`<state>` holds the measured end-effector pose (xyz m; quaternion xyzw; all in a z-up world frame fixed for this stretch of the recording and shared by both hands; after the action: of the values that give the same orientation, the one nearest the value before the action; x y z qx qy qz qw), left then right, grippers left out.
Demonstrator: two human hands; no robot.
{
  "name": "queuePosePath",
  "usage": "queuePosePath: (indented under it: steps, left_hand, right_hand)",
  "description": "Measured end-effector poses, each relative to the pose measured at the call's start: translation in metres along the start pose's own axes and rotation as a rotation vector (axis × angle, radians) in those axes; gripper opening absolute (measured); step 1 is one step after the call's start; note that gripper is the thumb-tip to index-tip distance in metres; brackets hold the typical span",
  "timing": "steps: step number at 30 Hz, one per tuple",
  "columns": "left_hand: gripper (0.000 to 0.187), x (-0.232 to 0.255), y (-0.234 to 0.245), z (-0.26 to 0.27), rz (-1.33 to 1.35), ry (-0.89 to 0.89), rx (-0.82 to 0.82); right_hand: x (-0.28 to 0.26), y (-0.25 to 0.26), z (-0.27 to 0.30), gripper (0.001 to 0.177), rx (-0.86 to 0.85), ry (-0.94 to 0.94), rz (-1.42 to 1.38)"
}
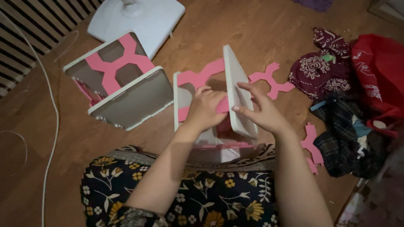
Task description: The person assembles a small plastic storage unit by inserting pink plastic supports into slots on white square panels. They repeatedly attach and detach the supports and panels, adjusting the fit and orientation throughout the process.
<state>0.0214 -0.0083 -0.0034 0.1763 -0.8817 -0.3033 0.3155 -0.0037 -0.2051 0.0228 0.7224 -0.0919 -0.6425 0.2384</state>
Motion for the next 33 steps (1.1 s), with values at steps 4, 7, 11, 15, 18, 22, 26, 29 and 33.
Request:
queuePosePath:
  steps: [4,7,11,15,18,22,26,29,33]
  left_hand:
    - [0.042,0.001,-0.003,0.007,0.024,0.013,-0.057]
    - [0.042,0.0,-0.003,0.006,0.011,0.024,-0.05]
    - [0.046,-0.001,-0.003,0.008,0.016,0.019,0.014]
    - [0.046,-0.011,-0.002,0.013,0.043,0.042,0.073]
    - [0.043,-0.022,-0.011,0.019,0.091,0.072,0.13]
    - [0.044,-0.04,-0.037,0.036,0.12,0.206,0.167]
    - [0.047,-0.056,-0.061,0.056,0.168,0.295,0.182]
    - [0.046,-0.073,-0.082,0.076,0.323,0.653,-0.015]
    - [0.047,-0.093,-0.103,0.097,0.337,0.665,-0.012]
  right_hand:
    - [0.0,-0.002,0.0,0.079,-0.04,-0.037,0.065]
    - [-0.001,-0.007,-0.001,0.087,-0.058,-0.084,0.041]
    - [-0.005,-0.009,-0.001,0.09,-0.072,-0.008,0.03]
    - [-0.011,-0.004,0.002,0.076,-0.005,0.13,0.016]
    - [-0.018,0.0,0.002,0.069,0.059,0.222,0.102]
    - [-0.027,-0.001,0.005,0.066,0.118,0.319,0.227]
    - [-0.03,-0.014,0.004,0.076,0.022,0.355,0.364]
    - [-0.021,-0.043,-0.001,0.08,-0.072,0.366,0.468]
    - [0.003,-0.095,-0.006,0.063,-0.063,0.279,0.859]
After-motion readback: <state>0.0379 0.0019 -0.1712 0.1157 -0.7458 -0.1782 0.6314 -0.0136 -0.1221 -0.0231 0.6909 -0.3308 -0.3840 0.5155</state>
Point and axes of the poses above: each hand's wrist, its own z-axis away from the middle knuckle, its own y-axis out of the back of the hand, x = y × z, the point moved 3 cm from there along -z, towards the middle knuckle, and after that the axes turned 2 degrees about -z, right-handed, at the moved point
